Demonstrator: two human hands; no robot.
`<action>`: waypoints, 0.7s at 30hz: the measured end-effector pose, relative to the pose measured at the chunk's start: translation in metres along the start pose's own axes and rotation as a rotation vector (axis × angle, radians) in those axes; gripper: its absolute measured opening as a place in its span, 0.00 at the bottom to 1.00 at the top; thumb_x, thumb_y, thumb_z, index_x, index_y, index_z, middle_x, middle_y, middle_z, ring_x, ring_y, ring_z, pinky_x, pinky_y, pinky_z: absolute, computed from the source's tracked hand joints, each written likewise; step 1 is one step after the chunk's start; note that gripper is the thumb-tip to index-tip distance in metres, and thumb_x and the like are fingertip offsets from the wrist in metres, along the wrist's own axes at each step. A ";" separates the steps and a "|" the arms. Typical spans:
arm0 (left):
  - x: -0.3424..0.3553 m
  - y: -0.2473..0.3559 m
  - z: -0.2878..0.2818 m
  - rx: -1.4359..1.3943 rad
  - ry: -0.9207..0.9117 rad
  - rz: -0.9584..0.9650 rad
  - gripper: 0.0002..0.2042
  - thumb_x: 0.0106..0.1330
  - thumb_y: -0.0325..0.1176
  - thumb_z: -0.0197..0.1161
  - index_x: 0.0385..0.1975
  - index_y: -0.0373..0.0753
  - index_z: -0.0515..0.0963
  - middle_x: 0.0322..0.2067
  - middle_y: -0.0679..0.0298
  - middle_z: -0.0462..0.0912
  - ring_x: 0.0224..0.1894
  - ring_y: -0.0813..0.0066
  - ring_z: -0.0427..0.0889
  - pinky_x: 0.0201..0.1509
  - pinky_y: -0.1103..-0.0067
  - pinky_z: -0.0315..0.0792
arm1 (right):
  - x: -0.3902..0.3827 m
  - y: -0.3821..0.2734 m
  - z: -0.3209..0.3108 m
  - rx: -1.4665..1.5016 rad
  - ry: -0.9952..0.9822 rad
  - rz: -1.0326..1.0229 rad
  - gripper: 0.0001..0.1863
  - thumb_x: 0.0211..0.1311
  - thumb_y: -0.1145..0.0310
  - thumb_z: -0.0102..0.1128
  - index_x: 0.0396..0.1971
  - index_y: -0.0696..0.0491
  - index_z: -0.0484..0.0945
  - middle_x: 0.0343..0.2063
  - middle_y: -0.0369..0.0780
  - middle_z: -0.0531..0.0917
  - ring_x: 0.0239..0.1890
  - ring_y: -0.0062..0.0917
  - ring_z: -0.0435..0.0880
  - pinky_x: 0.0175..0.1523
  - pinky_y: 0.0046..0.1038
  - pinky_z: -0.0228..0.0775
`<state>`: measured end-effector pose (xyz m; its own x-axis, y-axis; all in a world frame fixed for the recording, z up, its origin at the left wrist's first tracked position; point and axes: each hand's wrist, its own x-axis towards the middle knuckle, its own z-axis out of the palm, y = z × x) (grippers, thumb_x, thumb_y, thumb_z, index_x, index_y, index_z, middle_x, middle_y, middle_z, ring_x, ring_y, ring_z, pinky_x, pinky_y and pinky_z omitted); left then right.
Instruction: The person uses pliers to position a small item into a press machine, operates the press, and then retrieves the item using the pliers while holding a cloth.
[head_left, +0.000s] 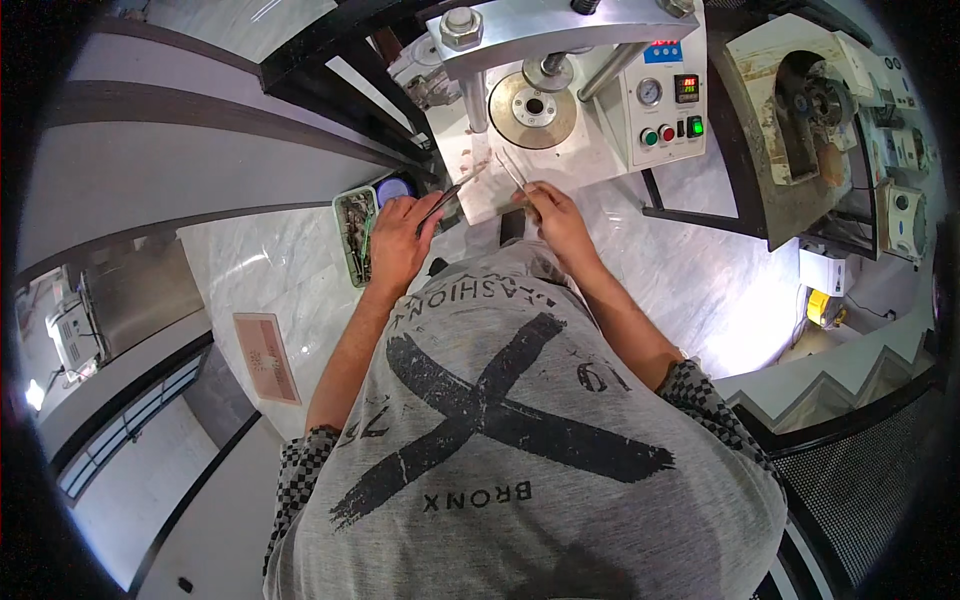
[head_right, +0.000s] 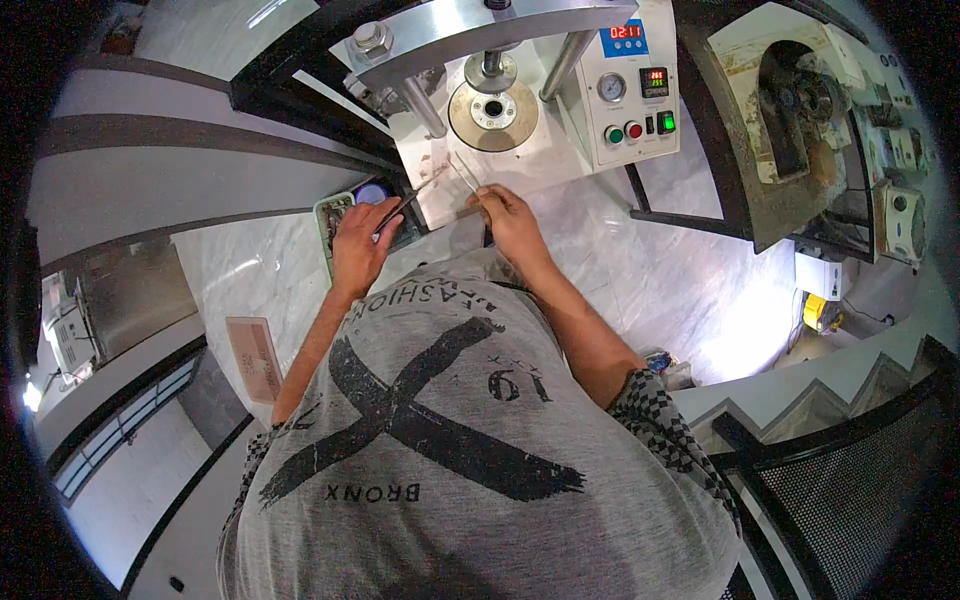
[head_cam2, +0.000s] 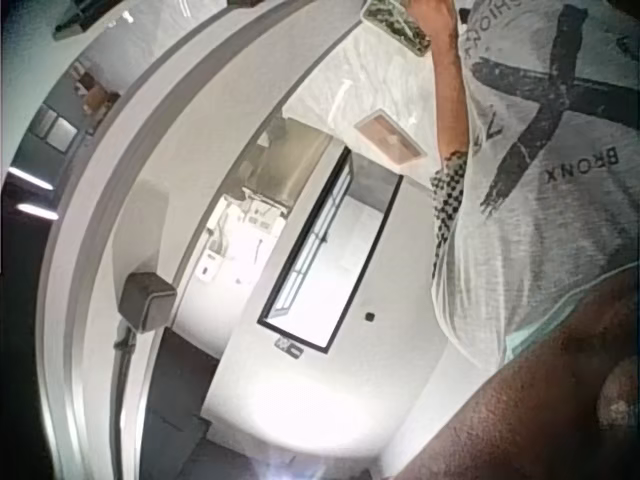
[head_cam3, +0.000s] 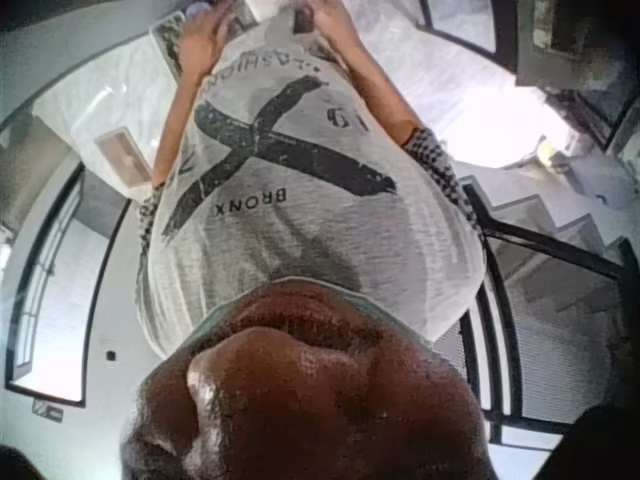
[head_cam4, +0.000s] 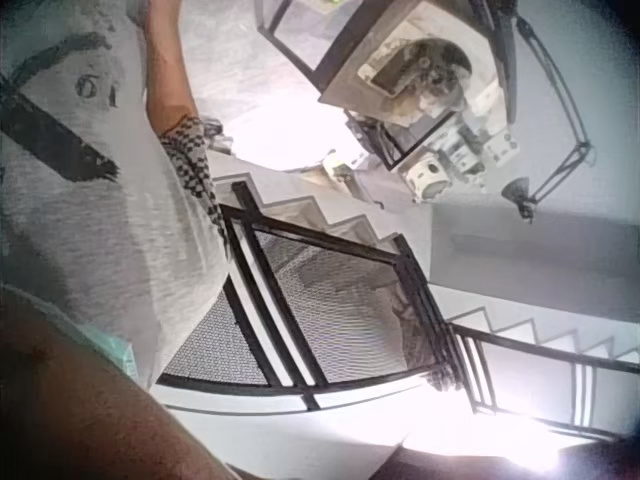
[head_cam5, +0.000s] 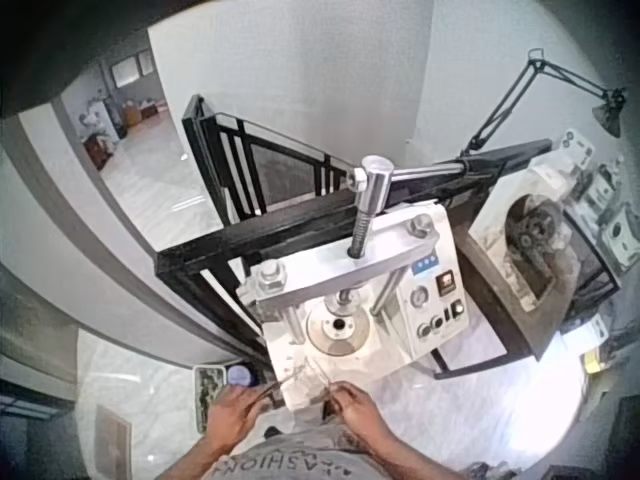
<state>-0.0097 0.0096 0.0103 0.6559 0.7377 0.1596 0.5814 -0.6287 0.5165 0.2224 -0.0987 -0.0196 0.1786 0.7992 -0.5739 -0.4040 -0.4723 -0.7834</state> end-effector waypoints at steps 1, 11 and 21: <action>-0.001 0.000 0.000 0.000 -0.002 -0.001 0.13 0.64 0.35 0.63 0.47 0.43 0.80 0.32 0.58 0.77 0.37 0.57 0.75 0.42 0.67 0.71 | -0.001 -0.002 0.005 -0.367 0.167 -0.392 0.18 0.70 0.55 0.52 0.43 0.56 0.75 0.21 0.40 0.79 0.23 0.27 0.74 0.32 0.29 0.68; -0.004 0.004 0.001 0.011 0.076 -0.019 0.14 0.60 0.30 0.67 0.46 0.42 0.81 0.31 0.60 0.77 0.35 0.60 0.76 0.40 0.68 0.72 | -0.013 -0.005 0.013 -0.471 0.090 -0.173 0.19 0.71 0.55 0.50 0.42 0.56 0.80 0.32 0.47 0.85 0.34 0.35 0.83 0.43 0.30 0.72; -0.007 0.004 0.005 0.023 0.091 -0.006 0.14 0.59 0.29 0.68 0.46 0.44 0.82 0.31 0.61 0.76 0.36 0.62 0.76 0.40 0.70 0.71 | -0.008 -0.003 0.017 -0.053 -0.019 0.035 0.17 0.72 0.57 0.51 0.32 0.56 0.78 0.19 0.31 0.71 0.22 0.16 0.63 0.29 0.20 0.57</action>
<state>-0.0093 0.0009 0.0075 0.6068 0.7601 0.2327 0.5965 -0.6289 0.4987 0.2064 -0.0974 -0.0085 0.1477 0.7887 -0.5968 -0.3612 -0.5187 -0.7749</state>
